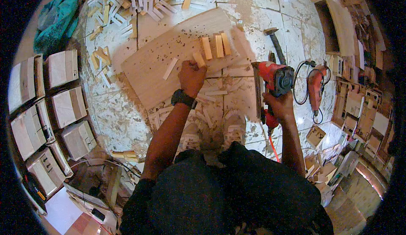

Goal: The person uses a pneumatic nail gun to fasten small wooden blocks together on a workbench. They repeatedly pick up pieces, align them, and drive nails to form rectangular frames.

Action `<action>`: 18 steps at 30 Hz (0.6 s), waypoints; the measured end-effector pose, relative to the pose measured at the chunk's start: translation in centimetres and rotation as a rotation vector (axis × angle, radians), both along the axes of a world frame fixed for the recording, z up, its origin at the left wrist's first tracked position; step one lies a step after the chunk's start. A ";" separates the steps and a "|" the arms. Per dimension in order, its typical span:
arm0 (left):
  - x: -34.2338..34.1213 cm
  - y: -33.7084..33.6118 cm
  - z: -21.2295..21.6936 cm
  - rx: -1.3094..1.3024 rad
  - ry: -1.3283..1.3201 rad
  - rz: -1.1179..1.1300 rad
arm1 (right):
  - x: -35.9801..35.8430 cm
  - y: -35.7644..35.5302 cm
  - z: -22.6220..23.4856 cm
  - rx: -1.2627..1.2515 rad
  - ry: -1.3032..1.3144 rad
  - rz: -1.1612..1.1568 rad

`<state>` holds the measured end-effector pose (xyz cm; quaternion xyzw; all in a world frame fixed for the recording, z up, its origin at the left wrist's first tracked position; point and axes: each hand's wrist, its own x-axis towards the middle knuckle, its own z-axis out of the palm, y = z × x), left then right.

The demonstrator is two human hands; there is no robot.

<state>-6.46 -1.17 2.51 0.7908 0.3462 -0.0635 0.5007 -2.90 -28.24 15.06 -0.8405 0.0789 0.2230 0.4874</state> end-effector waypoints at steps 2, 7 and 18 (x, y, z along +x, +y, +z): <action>-0.9 0.4 -0.5 -0.296 -0.148 0.049 | 0.0 -0.1 0.0 0.037 0.037 -0.018; -2.8 -0.4 -1.9 -0.503 -0.388 -0.009 | 0.0 0.0 -0.1 -0.018 0.013 -0.007; -4.9 -2.9 0.6 -0.612 -0.187 -0.071 | -0.1 0.6 0.4 0.066 -0.057 -0.016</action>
